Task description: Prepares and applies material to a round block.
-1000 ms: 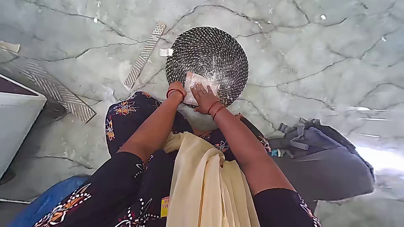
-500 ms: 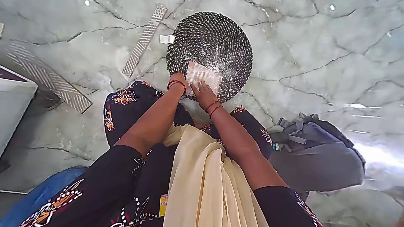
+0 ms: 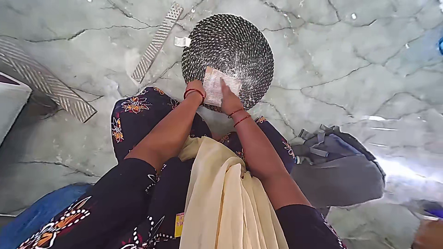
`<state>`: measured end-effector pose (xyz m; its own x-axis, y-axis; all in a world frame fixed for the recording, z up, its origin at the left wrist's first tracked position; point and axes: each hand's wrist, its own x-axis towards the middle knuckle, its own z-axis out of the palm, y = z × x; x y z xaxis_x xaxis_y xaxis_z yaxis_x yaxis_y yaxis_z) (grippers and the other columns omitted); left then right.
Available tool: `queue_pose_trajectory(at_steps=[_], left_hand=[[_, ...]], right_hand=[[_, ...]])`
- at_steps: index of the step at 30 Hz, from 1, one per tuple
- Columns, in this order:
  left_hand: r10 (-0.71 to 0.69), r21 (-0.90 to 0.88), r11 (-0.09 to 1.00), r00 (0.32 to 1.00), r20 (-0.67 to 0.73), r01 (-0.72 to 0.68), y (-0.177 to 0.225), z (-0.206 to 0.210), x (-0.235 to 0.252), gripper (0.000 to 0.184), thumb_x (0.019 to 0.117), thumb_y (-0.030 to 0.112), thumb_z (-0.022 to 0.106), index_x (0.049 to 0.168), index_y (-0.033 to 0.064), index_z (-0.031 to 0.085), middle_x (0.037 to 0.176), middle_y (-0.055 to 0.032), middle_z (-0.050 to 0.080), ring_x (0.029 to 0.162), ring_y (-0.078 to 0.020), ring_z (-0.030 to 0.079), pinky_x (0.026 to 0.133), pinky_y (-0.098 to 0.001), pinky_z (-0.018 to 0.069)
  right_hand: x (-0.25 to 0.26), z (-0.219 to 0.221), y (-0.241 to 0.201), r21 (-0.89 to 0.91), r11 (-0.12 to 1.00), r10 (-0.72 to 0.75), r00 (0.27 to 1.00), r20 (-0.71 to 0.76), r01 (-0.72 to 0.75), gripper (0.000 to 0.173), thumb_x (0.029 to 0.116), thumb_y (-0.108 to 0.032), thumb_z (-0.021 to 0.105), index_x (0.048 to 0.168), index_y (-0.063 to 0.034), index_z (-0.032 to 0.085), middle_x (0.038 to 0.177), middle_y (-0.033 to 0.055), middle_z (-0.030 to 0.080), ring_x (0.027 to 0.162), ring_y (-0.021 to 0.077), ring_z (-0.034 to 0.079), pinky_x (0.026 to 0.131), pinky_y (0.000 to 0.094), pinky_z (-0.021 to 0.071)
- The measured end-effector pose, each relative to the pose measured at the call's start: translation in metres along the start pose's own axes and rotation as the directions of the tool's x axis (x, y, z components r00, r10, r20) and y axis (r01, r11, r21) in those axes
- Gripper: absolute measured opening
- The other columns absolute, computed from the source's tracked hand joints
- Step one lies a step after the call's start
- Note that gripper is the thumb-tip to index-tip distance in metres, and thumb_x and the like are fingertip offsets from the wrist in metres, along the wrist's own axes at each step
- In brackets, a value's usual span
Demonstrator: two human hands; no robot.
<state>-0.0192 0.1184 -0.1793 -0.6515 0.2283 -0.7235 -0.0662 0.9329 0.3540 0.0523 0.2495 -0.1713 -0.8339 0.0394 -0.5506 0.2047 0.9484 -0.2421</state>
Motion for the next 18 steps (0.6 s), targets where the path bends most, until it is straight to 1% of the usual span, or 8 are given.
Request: queue_pose_trajectory(at_steps=[2, 4, 5, 7, 9, 13, 15, 18], left_hand=[[-0.008, 0.004, 1.000, 1.000, 0.003, 0.008, 0.000, -0.001, 0.001, 0.030, 0.1008, 0.010, 0.059, 0.122, -0.0109, 0.066, 0.138, -0.0325, 0.059, 0.134, -0.0466, 0.055, 0.108, -0.0646, 0.0448], [-0.012, 0.017, 1.000, 1.000, 0.005, 0.012, 0.001, -0.001, 0.004, 0.030, 0.1011, 0.009, 0.058, 0.121, -0.0122, 0.065, 0.138, -0.0329, 0.059, 0.135, -0.0466, 0.055, 0.109, -0.0648, 0.0443], [-0.017, 0.022, 1.000, 1.000, 0.006, 0.017, 0.002, -0.002, 0.005, 0.031, 0.1012, 0.009, 0.058, 0.121, -0.0128, 0.065, 0.138, -0.0332, 0.059, 0.134, -0.0466, 0.055, 0.108, -0.0648, 0.0445], [-0.040, 0.013, 0.999, 0.999, 0.005, 0.040, 0.004, -0.003, 0.006, 0.031, 0.1005, 0.009, 0.058, 0.120, -0.0142, 0.065, 0.137, -0.0342, 0.059, 0.133, -0.0467, 0.056, 0.108, -0.0645, 0.0452], [-0.054, 0.017, 0.998, 0.999, 0.006, 0.054, 0.006, -0.004, 0.006, 0.032, 0.1003, 0.009, 0.058, 0.119, -0.0162, 0.063, 0.137, -0.0352, 0.058, 0.133, -0.0470, 0.056, 0.107, -0.0635, 0.0458], [-0.062, -0.050, 0.997, 0.998, -0.012, 0.061, 0.005, -0.005, 0.003, 0.033, 0.0998, 0.011, 0.059, 0.121, -0.0132, 0.064, 0.136, -0.0328, 0.060, 0.133, -0.0450, 0.057, 0.108, -0.0626, 0.0464], [-0.063, -0.057, 0.996, 0.998, -0.015, 0.062, 0.005, -0.005, 0.004, 0.032, 0.0990, 0.011, 0.060, 0.120, -0.0132, 0.064, 0.137, -0.0327, 0.060, 0.133, -0.0448, 0.056, 0.108, -0.0625, 0.0463], [-0.067, -0.071, 0.995, 0.997, -0.033, 0.064, 0.004, -0.004, 0.005, 0.034, 0.0981, 0.011, 0.063, 0.123, -0.0117, 0.064, 0.137, -0.0321, 0.059, 0.134, -0.0441, 0.056, 0.109, -0.0621, 0.0460]], right_hand=[[-0.003, -0.016, 0.004, 0.088, 0.985, 0.147, 0.989, 0.010, -0.147, 0.097, 0.0917, 0.007, 0.055, 0.167, -0.0163, -0.002, 0.153, 0.0279, 0.047, 0.118, 0.0463, 0.065, 0.097, 0.0610, 0.0514], [-0.001, -0.022, 0.015, 0.137, 0.967, 0.218, 0.976, -0.005, -0.216, 0.085, 0.0998, -0.002, 0.048, 0.168, -0.0196, 0.000, 0.143, 0.0281, 0.057, 0.113, 0.0471, 0.067, 0.094, 0.0632, 0.0506], [0.001, -0.022, 0.019, 0.141, 0.967, 0.217, 0.976, -0.013, -0.213, 0.081, 0.1010, -0.005, 0.048, 0.168, -0.0182, 0.004, 0.143, 0.0281, 0.056, 0.116, 0.0472, 0.065, 0.096, 0.0637, 0.0498], [0.003, -0.019, 0.025, 0.107, 0.986, 0.128, 0.992, -0.012, -0.126, 0.073, 0.1026, -0.011, 0.052, 0.166, -0.0074, 0.016, 0.161, 0.0253, 0.038, 0.137, 0.0445, 0.053, 0.109, 0.0611, 0.0434], [0.007, -0.010, 0.027, 0.053, 0.999, -0.006, 1.000, -0.008, 0.006, 0.073, 0.1014, -0.021, 0.060, 0.162, 0.0019, 0.025, 0.168, 0.0236, 0.026, 0.155, 0.0419, 0.027, 0.123, 0.0577, 0.0277], [0.010, 0.001, 0.008, -0.192, 0.976, -0.088, 0.992, 0.085, 0.103, 0.108, 0.0903, -0.050, 0.073, 0.164, 0.0003, 0.013, 0.173, 0.0205, 0.008, 0.160, 0.0384, 0.005, 0.124, 0.0672, 0.0103], [0.014, 0.012, 0.002, -0.267, 0.954, -0.107, 0.988, 0.110, 0.133, 0.116, 0.0869, -0.047, 0.080, 0.164, 0.0012, 0.008, 0.173, 0.0215, 0.005, 0.161, 0.0370, 0.003, 0.123, 0.0692, 0.0070], [0.019, 0.034, 0.003, -0.312, 0.933, -0.161, 0.983, 0.087, 0.180, 0.097, 0.0926, -0.017, 0.074, 0.164, 0.0004, 0.011, 0.170, 0.0260, 0.015, 0.159, 0.0408, 0.012, 0.124, 0.0654, 0.0142]])
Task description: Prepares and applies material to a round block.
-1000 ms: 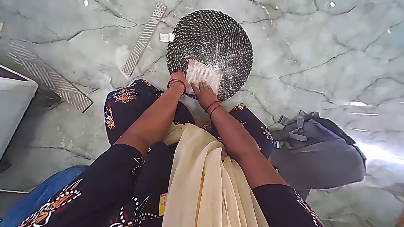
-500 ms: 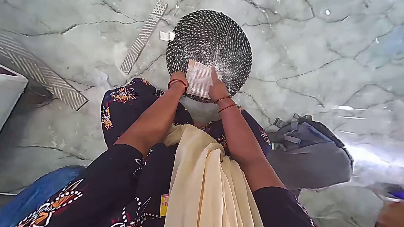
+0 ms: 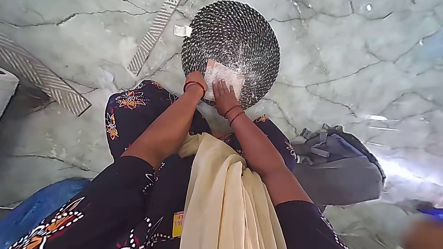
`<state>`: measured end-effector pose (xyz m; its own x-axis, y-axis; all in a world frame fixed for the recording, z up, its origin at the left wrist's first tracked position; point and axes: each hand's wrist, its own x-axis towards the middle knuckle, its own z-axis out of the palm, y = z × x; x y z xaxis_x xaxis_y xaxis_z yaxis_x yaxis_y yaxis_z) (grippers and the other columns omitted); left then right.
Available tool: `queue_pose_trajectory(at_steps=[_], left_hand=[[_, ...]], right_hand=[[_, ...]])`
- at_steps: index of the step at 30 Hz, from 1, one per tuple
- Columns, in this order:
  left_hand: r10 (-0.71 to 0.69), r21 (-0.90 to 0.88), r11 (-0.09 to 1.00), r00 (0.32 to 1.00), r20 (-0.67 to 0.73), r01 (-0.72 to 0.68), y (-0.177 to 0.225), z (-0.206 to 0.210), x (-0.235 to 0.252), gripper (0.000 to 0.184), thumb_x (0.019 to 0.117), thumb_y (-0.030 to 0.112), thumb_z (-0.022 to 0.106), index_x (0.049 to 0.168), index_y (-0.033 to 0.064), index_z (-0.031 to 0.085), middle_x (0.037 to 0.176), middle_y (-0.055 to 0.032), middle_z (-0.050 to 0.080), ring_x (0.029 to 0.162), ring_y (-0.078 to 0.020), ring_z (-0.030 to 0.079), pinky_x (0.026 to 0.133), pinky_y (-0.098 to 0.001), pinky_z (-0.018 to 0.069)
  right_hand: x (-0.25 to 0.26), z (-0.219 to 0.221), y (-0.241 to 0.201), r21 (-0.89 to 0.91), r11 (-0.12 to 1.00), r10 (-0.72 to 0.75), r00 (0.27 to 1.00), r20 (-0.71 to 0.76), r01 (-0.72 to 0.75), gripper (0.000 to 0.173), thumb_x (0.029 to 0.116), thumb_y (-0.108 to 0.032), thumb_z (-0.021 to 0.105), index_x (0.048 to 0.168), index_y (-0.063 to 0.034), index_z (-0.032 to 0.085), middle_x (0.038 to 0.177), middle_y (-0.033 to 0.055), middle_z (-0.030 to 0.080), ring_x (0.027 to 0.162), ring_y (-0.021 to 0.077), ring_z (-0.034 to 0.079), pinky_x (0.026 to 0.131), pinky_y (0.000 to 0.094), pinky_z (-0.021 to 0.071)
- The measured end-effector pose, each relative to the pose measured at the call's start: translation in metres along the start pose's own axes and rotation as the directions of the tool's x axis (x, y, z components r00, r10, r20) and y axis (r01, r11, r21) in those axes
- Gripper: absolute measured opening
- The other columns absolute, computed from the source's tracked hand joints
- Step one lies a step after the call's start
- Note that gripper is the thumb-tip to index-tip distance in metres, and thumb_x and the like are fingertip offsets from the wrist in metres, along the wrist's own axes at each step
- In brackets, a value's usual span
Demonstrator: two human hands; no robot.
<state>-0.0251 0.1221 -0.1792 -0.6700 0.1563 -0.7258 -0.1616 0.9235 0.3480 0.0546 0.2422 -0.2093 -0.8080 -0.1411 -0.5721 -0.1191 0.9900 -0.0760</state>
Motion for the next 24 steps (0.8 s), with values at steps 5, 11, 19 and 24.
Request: queue_pose_trajectory(at_steps=[5, 11, 19, 24], left_hand=[[0.012, 0.054, 0.998, 1.000, 0.001, -0.012, -0.001, 0.004, -0.001, 0.045, 0.0956, 0.014, 0.067, 0.130, -0.0146, 0.059, 0.141, -0.0349, 0.056, 0.136, -0.0475, 0.053, 0.109, -0.0642, 0.0447], [0.055, 0.057, 0.997, 0.998, 0.014, -0.055, -0.007, 0.004, -0.007, 0.038, 0.0999, 0.010, 0.060, 0.129, -0.0137, 0.060, 0.141, -0.0332, 0.057, 0.137, -0.0466, 0.053, 0.111, -0.0637, 0.0435], [0.055, 0.068, 0.996, 0.998, 0.011, -0.056, -0.005, 0.005, 0.000, 0.033, 0.0995, 0.007, 0.059, 0.123, -0.0151, 0.063, 0.137, -0.0348, 0.058, 0.134, -0.0485, 0.055, 0.108, -0.0650, 0.0452], [0.052, 0.023, 0.998, 0.999, 0.014, -0.052, -0.005, 0.000, 0.001, 0.032, 0.1019, 0.009, 0.056, 0.124, -0.0129, 0.063, 0.137, -0.0330, 0.059, 0.135, -0.0465, 0.055, 0.110, -0.0637, 0.0445]], right_hand=[[-0.012, 0.015, -0.021, 0.005, 1.000, -0.001, 0.999, -0.047, 0.001, 0.062, 0.1048, 0.002, 0.041, 0.164, -0.0078, 0.026, 0.161, 0.0387, 0.027, 0.152, 0.0546, 0.024, 0.122, 0.0625, 0.0231], [-0.020, -0.007, -0.022, 0.162, 0.986, 0.039, 0.998, -0.045, -0.031, 0.068, 0.0993, 0.004, 0.052, 0.163, -0.0079, 0.029, 0.150, 0.0322, 0.049, 0.139, 0.0491, 0.050, 0.110, 0.0591, 0.0447], [-0.018, -0.031, 0.033, 0.342, 0.924, 0.185, 0.983, -0.009, -0.171, 0.085, 0.0952, -0.026, 0.073, 0.160, 0.0031, 0.027, 0.167, 0.0250, 0.027, 0.155, 0.0423, 0.027, 0.122, 0.0571, 0.0299], [-0.009, -0.029, 0.013, 0.092, 0.992, 0.082, 0.996, 0.039, -0.086, 0.118, 0.0835, -0.054, 0.080, 0.164, 0.0001, 0.013, 0.173, 0.0203, 0.010, 0.161, 0.0381, 0.005, 0.122, 0.0713, 0.0099]])
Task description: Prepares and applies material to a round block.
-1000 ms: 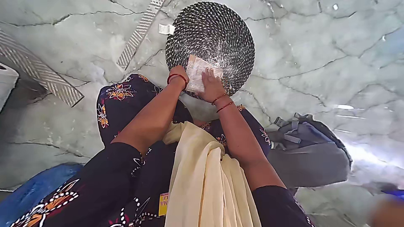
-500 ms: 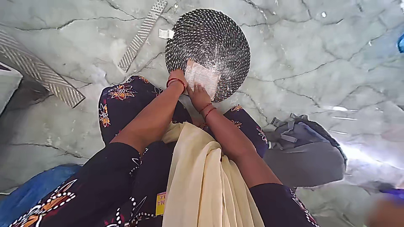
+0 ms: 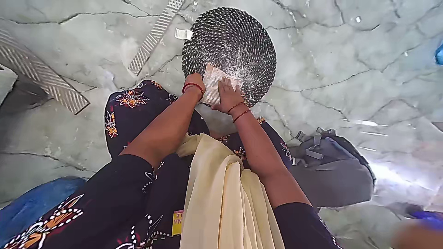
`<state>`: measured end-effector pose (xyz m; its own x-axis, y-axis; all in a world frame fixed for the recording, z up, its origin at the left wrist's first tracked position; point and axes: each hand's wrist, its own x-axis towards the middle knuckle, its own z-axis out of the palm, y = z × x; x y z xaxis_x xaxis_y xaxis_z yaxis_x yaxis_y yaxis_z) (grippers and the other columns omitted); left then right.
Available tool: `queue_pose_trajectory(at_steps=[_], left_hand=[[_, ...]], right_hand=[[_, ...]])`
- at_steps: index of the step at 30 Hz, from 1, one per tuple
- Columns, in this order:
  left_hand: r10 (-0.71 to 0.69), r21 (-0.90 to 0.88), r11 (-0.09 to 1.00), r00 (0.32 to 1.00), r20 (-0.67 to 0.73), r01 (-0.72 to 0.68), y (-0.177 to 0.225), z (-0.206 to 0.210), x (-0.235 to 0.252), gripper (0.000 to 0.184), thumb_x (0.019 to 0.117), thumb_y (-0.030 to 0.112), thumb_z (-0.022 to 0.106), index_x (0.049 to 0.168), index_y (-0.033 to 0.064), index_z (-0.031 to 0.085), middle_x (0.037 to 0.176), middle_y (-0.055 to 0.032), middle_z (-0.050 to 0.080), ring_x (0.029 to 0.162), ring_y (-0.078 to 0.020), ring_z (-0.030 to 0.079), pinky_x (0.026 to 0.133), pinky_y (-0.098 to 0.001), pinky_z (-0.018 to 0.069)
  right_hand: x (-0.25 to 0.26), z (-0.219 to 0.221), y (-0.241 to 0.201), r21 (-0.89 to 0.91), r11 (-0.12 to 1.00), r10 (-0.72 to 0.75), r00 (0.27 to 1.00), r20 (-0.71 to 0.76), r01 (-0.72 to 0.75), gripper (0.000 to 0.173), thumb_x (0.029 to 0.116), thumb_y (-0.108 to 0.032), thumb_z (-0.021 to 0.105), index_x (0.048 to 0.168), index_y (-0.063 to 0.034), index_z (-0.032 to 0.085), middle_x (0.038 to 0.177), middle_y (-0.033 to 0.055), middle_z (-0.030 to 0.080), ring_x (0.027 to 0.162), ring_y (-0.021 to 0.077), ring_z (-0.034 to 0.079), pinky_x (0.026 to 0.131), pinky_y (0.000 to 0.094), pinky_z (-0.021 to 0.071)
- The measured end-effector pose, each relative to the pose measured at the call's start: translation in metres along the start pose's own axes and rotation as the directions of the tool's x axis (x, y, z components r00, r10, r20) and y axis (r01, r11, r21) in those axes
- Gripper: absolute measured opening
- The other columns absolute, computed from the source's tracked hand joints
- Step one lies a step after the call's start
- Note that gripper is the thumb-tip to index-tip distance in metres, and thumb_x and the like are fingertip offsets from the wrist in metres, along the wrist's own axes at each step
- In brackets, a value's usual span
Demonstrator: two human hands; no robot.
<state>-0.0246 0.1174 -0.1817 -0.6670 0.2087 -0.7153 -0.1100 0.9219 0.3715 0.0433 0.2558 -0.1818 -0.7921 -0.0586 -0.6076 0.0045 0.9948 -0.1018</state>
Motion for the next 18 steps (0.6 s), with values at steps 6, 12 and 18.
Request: queue_pose_trajectory(at_steps=[6, 12, 18], left_hand=[[0.004, -0.025, 1.000, 0.999, -0.032, -0.005, -0.001, 0.002, 0.002, 0.033, 0.0986, 0.008, 0.060, 0.125, -0.0110, 0.063, 0.135, -0.0321, 0.061, 0.132, -0.0458, 0.057, 0.108, -0.0643, 0.0457], [0.024, 0.086, 0.996, 1.000, -0.006, -0.023, 0.005, 0.004, -0.008, 0.039, 0.0997, 0.005, 0.059, 0.133, -0.0155, 0.056, 0.142, -0.0360, 0.054, 0.138, -0.0497, 0.051, 0.111, -0.0657, 0.0428], [0.113, 0.024, 0.993, 0.994, -0.005, -0.113, -0.008, -0.001, -0.006, 0.031, 0.1025, 0.003, 0.054, 0.129, -0.0113, 0.061, 0.138, -0.0336, 0.059, 0.135, -0.0488, 0.054, 0.110, -0.0654, 0.0432]], right_hand=[[0.013, 0.020, -0.017, -0.134, 0.989, -0.065, 0.998, 0.023, 0.067, 0.094, 0.0903, -0.010, 0.074, 0.163, 0.0046, 0.015, 0.171, 0.0238, 0.012, 0.160, 0.0401, 0.010, 0.123, 0.0684, 0.0117], [-0.003, 0.051, -0.047, -0.060, 0.996, 0.054, 0.995, -0.089, -0.060, 0.053, 0.1068, -0.002, 0.037, 0.157, 0.0115, 0.027, 0.162, 0.0323, 0.031, 0.151, 0.0478, 0.032, 0.122, 0.0555, 0.0304], [-0.013, -0.020, -0.018, 0.184, 0.960, 0.214, 0.977, -0.007, -0.209, 0.074, 0.0984, -0.010, 0.064, 0.160, 0.0052, 0.026, 0.160, 0.0291, 0.038, 0.140, 0.0451, 0.049, 0.111, 0.0586, 0.0438]])
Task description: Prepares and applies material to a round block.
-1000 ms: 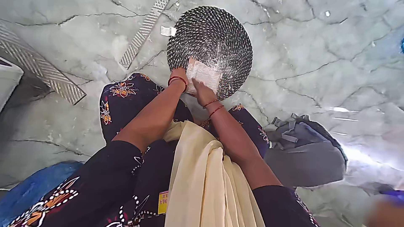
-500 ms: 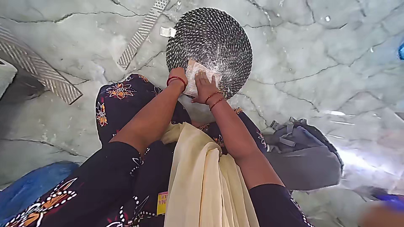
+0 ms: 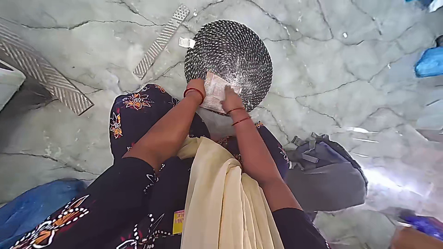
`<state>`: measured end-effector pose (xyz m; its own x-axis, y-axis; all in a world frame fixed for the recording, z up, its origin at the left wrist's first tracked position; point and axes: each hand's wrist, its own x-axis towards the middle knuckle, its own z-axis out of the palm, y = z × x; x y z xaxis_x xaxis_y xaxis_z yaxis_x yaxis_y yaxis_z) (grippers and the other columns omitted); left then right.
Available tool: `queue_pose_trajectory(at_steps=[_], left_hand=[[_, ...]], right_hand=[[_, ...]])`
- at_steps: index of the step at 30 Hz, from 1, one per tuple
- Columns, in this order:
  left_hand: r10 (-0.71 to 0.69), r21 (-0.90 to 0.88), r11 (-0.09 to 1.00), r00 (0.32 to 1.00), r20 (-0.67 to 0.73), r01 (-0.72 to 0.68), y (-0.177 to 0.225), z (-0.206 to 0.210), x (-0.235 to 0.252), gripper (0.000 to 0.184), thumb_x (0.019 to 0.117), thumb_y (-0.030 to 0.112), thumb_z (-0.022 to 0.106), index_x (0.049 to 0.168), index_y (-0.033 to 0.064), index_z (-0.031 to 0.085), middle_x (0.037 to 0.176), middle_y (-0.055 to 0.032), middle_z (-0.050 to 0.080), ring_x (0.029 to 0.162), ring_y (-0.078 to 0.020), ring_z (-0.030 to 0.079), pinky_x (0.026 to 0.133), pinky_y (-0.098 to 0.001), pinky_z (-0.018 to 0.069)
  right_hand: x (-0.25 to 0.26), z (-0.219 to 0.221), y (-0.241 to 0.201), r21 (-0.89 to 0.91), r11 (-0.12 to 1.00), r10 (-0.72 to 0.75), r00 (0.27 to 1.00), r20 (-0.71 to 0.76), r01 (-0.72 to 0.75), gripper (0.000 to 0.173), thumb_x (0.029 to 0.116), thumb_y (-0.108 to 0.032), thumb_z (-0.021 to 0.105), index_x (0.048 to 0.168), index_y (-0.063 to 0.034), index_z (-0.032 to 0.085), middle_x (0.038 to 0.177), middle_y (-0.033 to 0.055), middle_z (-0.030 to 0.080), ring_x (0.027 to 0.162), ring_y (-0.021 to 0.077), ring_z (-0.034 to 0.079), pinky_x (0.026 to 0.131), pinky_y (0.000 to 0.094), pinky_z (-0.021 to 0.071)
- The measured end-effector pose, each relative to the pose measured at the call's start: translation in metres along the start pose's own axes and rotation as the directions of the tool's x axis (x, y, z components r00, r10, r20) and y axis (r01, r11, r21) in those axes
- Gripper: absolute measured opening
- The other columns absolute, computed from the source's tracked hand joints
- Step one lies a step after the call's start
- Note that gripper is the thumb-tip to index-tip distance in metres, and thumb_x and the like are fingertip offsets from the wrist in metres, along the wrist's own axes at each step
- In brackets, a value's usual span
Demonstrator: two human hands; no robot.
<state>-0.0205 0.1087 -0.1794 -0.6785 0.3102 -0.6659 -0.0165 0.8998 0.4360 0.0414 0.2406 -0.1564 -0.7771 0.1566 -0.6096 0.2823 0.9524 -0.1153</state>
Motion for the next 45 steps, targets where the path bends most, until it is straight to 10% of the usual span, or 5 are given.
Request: queue_pose_trajectory(at_steps=[15, 21, 28, 35, 45], left_hand=[[-0.067, -0.028, 0.998, 0.996, -0.067, 0.065, 0.006, 0.002, 0.016, 0.037, 0.0981, 0.004, 0.059, 0.134, -0.0041, 0.060, 0.138, -0.0307, 0.060, 0.133, -0.0478, 0.056, 0.106, -0.0672, 0.0467], [-0.051, 0.083, 0.995, 0.999, -0.012, 0.051, 0.009, 0.010, 0.003, 0.038, 0.1006, 0.005, 0.058, 0.135, -0.0113, 0.057, 0.140, -0.0354, 0.056, 0.135, -0.0512, 0.053, 0.108, -0.0683, 0.0438], [-0.007, 0.036, 0.999, 0.999, -0.046, 0.008, 0.003, 0.006, -0.001, 0.030, 0.0984, 0.001, 0.059, 0.125, -0.0112, 0.063, 0.133, -0.0339, 0.061, 0.130, -0.0508, 0.057, 0.103, -0.0684, 0.0475], [-0.006, 0.049, 0.999, 0.998, -0.063, 0.010, 0.004, 0.008, 0.012, 0.035, 0.0982, 0.001, 0.059, 0.132, -0.0085, 0.060, 0.137, -0.0333, 0.059, 0.132, -0.0507, 0.056, 0.104, -0.0687, 0.0473], [-0.054, 0.108, 0.993, 0.998, -0.024, 0.056, 0.009, 0.012, -0.001, 0.030, 0.0998, 0.005, 0.059, 0.126, -0.0095, 0.064, 0.134, -0.0330, 0.061, 0.129, -0.0503, 0.058, 0.101, -0.0685, 0.0492]], right_hand=[[0.026, 0.036, -0.015, -0.207, 0.978, -0.036, 0.999, 0.017, 0.038, 0.110, 0.0884, -0.049, 0.077, 0.162, 0.0046, 0.016, 0.172, 0.0233, 0.010, 0.160, 0.0404, 0.007, 0.120, 0.0751, 0.0060], [0.006, 0.056, -0.018, -0.164, 0.985, -0.055, 0.996, -0.065, 0.043, 0.066, 0.0992, -0.022, 0.065, 0.150, 0.0124, 0.040, 0.161, 0.0313, 0.034, 0.154, 0.0460, 0.028, 0.121, 0.0711, 0.0185], [0.007, -0.004, 0.010, -0.099, 0.995, -0.019, 0.999, 0.035, 0.022, 0.115, 0.0793, -0.034, 0.088, 0.161, 0.0061, 0.019, 0.169, 0.0289, 0.016, 0.156, 0.0466, 0.017, 0.119, 0.0648, 0.0291], [0.025, 0.011, -0.005, -0.272, 0.946, -0.152, 0.983, 0.108, 0.176, 0.133, 0.0717, -0.048, 0.092, 0.164, 0.0014, 0.010, 0.173, 0.0226, 0.006, 0.160, 0.0404, 0.004, 0.121, 0.0725, 0.0123], [0.006, 0.037, -0.007, -0.052, 0.998, -0.033, 0.999, -0.031, 0.031, 0.067, 0.0975, -0.030, 0.070, 0.148, 0.0084, 0.046, 0.154, 0.0304, 0.045, 0.141, 0.0444, 0.047, 0.112, 0.0596, 0.0420]])
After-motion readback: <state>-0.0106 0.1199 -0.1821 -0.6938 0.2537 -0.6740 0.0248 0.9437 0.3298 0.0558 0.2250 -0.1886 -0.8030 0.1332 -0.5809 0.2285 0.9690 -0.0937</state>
